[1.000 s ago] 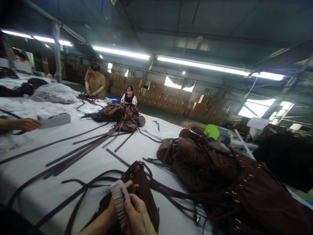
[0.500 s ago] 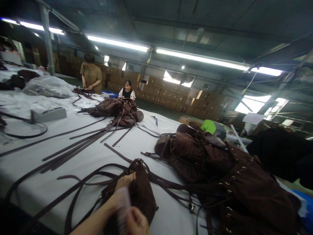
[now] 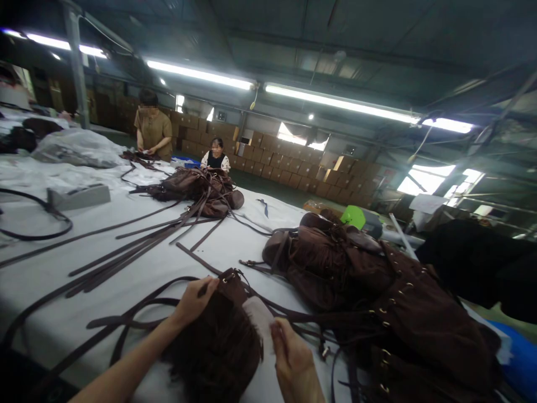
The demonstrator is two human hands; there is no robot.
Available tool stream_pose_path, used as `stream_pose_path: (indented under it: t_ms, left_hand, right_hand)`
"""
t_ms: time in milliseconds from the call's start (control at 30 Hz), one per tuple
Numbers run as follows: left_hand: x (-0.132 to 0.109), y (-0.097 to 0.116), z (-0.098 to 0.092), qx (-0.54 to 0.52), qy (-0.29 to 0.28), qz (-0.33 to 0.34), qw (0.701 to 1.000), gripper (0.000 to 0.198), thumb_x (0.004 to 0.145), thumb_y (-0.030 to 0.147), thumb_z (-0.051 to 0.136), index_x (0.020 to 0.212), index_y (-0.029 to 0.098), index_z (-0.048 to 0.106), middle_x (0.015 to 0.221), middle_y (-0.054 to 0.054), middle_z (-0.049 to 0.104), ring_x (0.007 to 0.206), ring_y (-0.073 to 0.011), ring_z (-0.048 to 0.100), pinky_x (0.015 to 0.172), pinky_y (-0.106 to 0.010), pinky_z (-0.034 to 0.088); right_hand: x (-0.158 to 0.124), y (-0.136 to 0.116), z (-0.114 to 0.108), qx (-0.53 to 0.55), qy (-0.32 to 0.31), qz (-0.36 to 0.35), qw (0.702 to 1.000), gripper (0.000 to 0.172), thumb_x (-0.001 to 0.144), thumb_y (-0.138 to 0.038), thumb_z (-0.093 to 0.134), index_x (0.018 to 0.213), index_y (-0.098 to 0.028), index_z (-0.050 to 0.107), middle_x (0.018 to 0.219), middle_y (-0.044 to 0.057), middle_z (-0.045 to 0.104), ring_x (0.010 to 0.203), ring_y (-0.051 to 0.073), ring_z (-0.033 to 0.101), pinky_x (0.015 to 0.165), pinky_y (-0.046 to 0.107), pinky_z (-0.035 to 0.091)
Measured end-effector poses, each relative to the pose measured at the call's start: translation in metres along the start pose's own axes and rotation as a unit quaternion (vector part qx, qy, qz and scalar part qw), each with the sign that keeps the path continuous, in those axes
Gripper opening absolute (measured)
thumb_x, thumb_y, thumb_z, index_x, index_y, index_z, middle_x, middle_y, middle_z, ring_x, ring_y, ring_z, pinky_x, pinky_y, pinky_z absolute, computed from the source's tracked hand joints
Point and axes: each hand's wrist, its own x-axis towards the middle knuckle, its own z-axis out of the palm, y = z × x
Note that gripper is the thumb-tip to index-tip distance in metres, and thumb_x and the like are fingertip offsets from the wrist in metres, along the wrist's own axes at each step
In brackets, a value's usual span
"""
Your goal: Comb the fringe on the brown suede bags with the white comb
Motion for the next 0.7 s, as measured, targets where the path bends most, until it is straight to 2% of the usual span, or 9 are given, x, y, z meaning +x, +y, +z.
stream_pose_path:
  t_ms: [67, 133, 233, 300, 367, 433, 500, 600, 700]
  left_hand:
    - [-0.006, 0.000, -0.004, -0.011, 0.010, -0.008, 1.000, 0.043, 0.095, 0.052, 0.034, 0.065, 0.022, 0.045, 0.059, 0.004, 0.047, 0.059, -0.0142, 0.046, 0.060, -0.026, 0.036]
    - [-0.015, -0.004, -0.007, -0.019, 0.028, -0.021, 0.999, 0.043, 0.096, 0.052, 0.031, 0.069, 0.022, 0.047, 0.063, 0.002, 0.051, 0.063, -0.0158, 0.050, 0.063, -0.027, 0.039]
    - [-0.028, -0.013, -0.008, -0.018, 0.054, -0.045, 0.997, 0.042, 0.096, 0.052, 0.029, 0.074, 0.022, 0.050, 0.070, -0.001, 0.058, 0.071, -0.0188, 0.056, 0.069, -0.028, 0.043]
    - [-0.033, -0.020, -0.005, -0.005, 0.064, -0.062, 0.996, 0.042, 0.096, 0.052, 0.028, 0.075, 0.023, 0.050, 0.071, -0.002, 0.059, 0.073, -0.0204, 0.058, 0.070, -0.029, 0.043]
    - [-0.036, -0.026, -0.001, 0.015, 0.063, -0.079, 0.995, 0.041, 0.096, 0.051, 0.028, 0.076, 0.023, 0.051, 0.072, -0.004, 0.061, 0.072, -0.0216, 0.059, 0.069, -0.031, 0.043]
    - [-0.037, -0.032, 0.005, 0.040, 0.056, -0.095, 0.993, 0.039, 0.096, 0.048, 0.029, 0.077, 0.024, 0.052, 0.074, -0.005, 0.064, 0.071, -0.0226, 0.061, 0.070, -0.032, 0.042]
    - [-0.038, -0.037, 0.012, 0.067, 0.050, -0.110, 0.990, 0.036, 0.097, 0.045, 0.030, 0.077, 0.024, 0.053, 0.075, -0.007, 0.066, 0.073, -0.0234, 0.062, 0.071, -0.032, 0.041]
    - [-0.038, -0.043, 0.020, 0.102, 0.056, -0.135, 0.984, 0.034, 0.097, 0.041, 0.031, 0.079, 0.024, 0.055, 0.077, -0.009, 0.067, 0.075, -0.0248, 0.063, 0.069, -0.032, 0.039]
    - [-0.036, -0.048, 0.024, 0.117, 0.068, -0.156, 0.978, 0.033, 0.098, 0.038, 0.031, 0.079, 0.023, 0.055, 0.074, -0.008, 0.066, 0.073, -0.0238, 0.063, 0.066, -0.031, 0.037]
  right_hand:
    - [0.018, -0.010, 0.003, -0.038, -0.008, -0.047, 0.998, 0.039, 0.097, -0.051, 0.034, 0.087, -0.023, 0.059, 0.057, -0.001, 0.059, 0.050, 0.017, 0.057, 0.055, 0.027, 0.047]
    - [0.030, -0.012, 0.014, -0.079, -0.020, -0.098, 0.992, 0.039, 0.100, -0.043, 0.030, 0.089, -0.020, 0.060, 0.072, 0.005, 0.067, 0.064, 0.019, 0.065, 0.061, 0.027, 0.051]
    - [0.033, 0.000, 0.045, -0.124, -0.038, -0.147, 0.981, 0.035, 0.100, -0.029, 0.032, 0.112, -0.014, 0.061, 0.097, 0.014, 0.072, 0.086, 0.022, 0.070, 0.074, 0.031, 0.055]
    - [0.026, 0.012, 0.068, -0.176, -0.091, -0.155, 0.968, 0.043, 0.092, -0.012, 0.036, 0.130, -0.015, 0.055, 0.100, 0.014, 0.073, 0.086, 0.023, 0.072, 0.075, 0.032, 0.057]
    - [0.013, 0.022, 0.085, -0.199, -0.163, -0.128, 0.958, 0.056, 0.083, -0.003, 0.038, 0.136, -0.017, 0.052, 0.095, 0.014, 0.075, 0.083, 0.023, 0.073, 0.073, 0.032, 0.058]
    - [-0.001, 0.027, 0.092, -0.122, -0.205, -0.066, 0.969, 0.052, 0.086, -0.007, 0.040, 0.135, -0.017, 0.055, 0.104, 0.015, 0.075, 0.094, 0.025, 0.072, 0.083, 0.036, 0.057]
    - [-0.013, 0.028, 0.091, 0.009, -0.217, -0.008, 0.976, 0.042, 0.092, -0.019, 0.042, 0.131, -0.018, 0.059, 0.120, 0.014, 0.070, 0.112, 0.026, 0.065, 0.098, 0.041, 0.050]
    - [-0.032, 0.029, 0.087, 0.128, -0.256, 0.045, 0.957, 0.042, 0.092, -0.038, 0.049, 0.126, -0.019, 0.063, 0.128, 0.009, 0.065, 0.120, 0.030, 0.059, 0.105, 0.045, 0.042]
    - [-0.052, 0.034, 0.092, 0.230, -0.318, 0.086, 0.916, 0.056, 0.085, -0.059, 0.057, 0.123, -0.019, 0.066, 0.120, 0.008, 0.070, 0.113, 0.032, 0.062, 0.101, 0.042, 0.045]
